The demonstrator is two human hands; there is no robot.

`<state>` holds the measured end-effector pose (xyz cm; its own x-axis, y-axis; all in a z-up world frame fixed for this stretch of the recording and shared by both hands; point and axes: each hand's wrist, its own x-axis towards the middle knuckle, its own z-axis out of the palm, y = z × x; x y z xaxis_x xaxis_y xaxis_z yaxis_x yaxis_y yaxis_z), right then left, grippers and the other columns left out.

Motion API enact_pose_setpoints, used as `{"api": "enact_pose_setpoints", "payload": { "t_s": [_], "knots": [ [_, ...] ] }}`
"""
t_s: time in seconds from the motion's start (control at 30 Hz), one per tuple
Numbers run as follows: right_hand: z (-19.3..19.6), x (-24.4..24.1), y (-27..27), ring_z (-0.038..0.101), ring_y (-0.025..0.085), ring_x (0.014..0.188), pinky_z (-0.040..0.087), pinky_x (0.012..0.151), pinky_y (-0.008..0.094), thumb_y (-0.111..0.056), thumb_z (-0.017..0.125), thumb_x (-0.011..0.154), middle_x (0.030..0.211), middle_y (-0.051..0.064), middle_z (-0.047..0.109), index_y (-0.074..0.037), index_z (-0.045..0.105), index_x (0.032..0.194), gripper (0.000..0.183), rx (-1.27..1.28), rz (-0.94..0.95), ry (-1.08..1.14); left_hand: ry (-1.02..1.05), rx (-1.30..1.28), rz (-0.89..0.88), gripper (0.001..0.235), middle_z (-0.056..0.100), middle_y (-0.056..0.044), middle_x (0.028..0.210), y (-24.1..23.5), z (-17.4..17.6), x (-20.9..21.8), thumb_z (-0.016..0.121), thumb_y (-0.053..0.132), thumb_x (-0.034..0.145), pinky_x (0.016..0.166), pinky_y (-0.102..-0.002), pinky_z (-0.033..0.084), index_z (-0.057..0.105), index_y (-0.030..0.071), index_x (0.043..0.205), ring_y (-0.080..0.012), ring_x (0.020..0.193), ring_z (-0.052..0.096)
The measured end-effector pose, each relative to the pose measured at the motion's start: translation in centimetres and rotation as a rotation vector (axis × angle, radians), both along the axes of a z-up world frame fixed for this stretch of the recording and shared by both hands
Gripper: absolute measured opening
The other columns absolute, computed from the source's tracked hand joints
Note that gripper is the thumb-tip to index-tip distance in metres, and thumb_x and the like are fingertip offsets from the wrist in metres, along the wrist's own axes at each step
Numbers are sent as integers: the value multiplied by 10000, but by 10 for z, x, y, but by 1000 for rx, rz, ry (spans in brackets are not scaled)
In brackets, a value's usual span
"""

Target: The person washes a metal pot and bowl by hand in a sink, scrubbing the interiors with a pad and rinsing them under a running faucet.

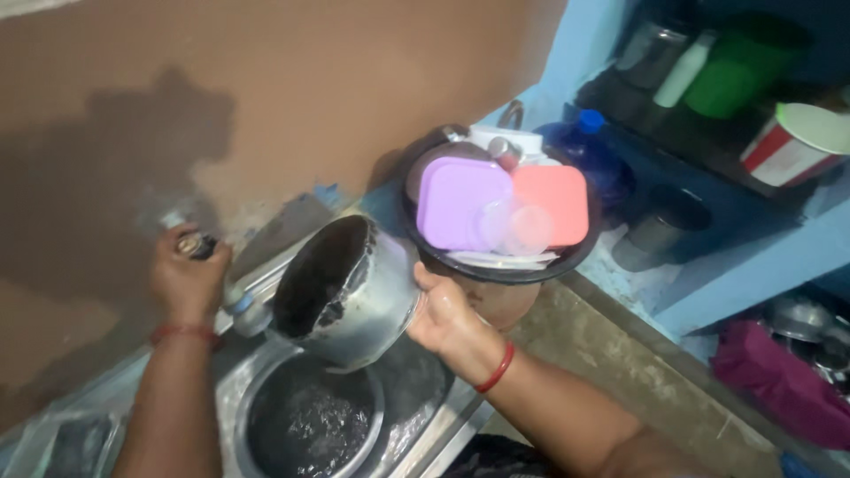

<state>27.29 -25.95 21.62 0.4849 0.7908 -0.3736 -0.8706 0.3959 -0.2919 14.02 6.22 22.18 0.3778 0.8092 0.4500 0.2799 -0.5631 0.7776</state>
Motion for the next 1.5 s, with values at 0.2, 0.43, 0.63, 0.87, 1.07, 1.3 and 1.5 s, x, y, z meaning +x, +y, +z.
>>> {"api": "enact_pose_setpoints", "payload": {
  "t_s": [0.2, 0.43, 0.63, 0.87, 1.07, 1.3, 1.5],
  "knots": [
    [31, 20, -9, 574, 379, 1296, 411, 1140, 558, -348, 363, 1082, 1369, 216, 623, 22, 522, 1399, 514, 82, -39, -46, 38, -4, -128, 439, 734, -113, 994, 7, 3, -10, 868, 209, 830, 808, -361, 556, 697, 63, 1207, -192, 875, 701],
    [76, 108, -33, 536, 355, 1346, 408, 1158, 533, -314, 340, 1103, 1444, 193, 570, -15, 487, 1441, 475, 154, -271, -336, 50, -75, -161, 508, 751, -131, 1045, -1, 19, -11, 840, 194, 814, 858, -348, 557, 684, 46, 1274, -191, 942, 716],
    [82, 225, -21, 542, 368, 1351, 424, 1161, 538, -269, 272, 1105, 1459, 212, 554, 17, 486, 1420, 477, 220, -595, -240, 65, -36, -175, 719, 722, -138, 1224, -8, 25, -15, 841, 240, 806, 952, -360, 527, 581, 54, 1449, -214, 1102, 694],
    [33, 333, 26, 579, 385, 1305, 491, 1101, 554, -248, 277, 1100, 1433, 204, 558, 19, 480, 1414, 459, 32, -723, -227, 163, -52, -141, 814, 739, -95, 1235, -11, 31, -17, 841, 281, 789, 947, -369, 541, 523, 92, 1513, -216, 1071, 715],
    [4, 363, 32, 607, 421, 1315, 539, 1021, 623, -152, 440, 1031, 1415, 233, 579, 2, 500, 1383, 388, -112, -576, -313, 55, -53, -196, 801, 712, -126, 1246, -1, 15, -15, 843, 283, 792, 953, -363, 548, 529, 67, 1496, -207, 1095, 700],
    [45, 348, 20, 501, 318, 1030, 462, 800, 501, -222, 606, 930, 1249, 159, 495, -181, 473, 1318, 412, -372, -557, -380, 127, -13, -151, 805, 708, -164, 1255, 0, 17, -17, 857, 300, 800, 976, -392, 531, 558, 69, 1512, -264, 1120, 698],
    [65, 257, 21, 520, 200, 866, 458, 753, 356, -148, 622, 956, 1119, 65, 546, -102, 548, 1257, 313, -353, -469, -811, 157, -11, -177, 879, 672, -210, 1309, 0, 19, -23, 871, 384, 810, 1038, -412, 502, 498, 69, 1541, -310, 1211, 662]
  ]
}}
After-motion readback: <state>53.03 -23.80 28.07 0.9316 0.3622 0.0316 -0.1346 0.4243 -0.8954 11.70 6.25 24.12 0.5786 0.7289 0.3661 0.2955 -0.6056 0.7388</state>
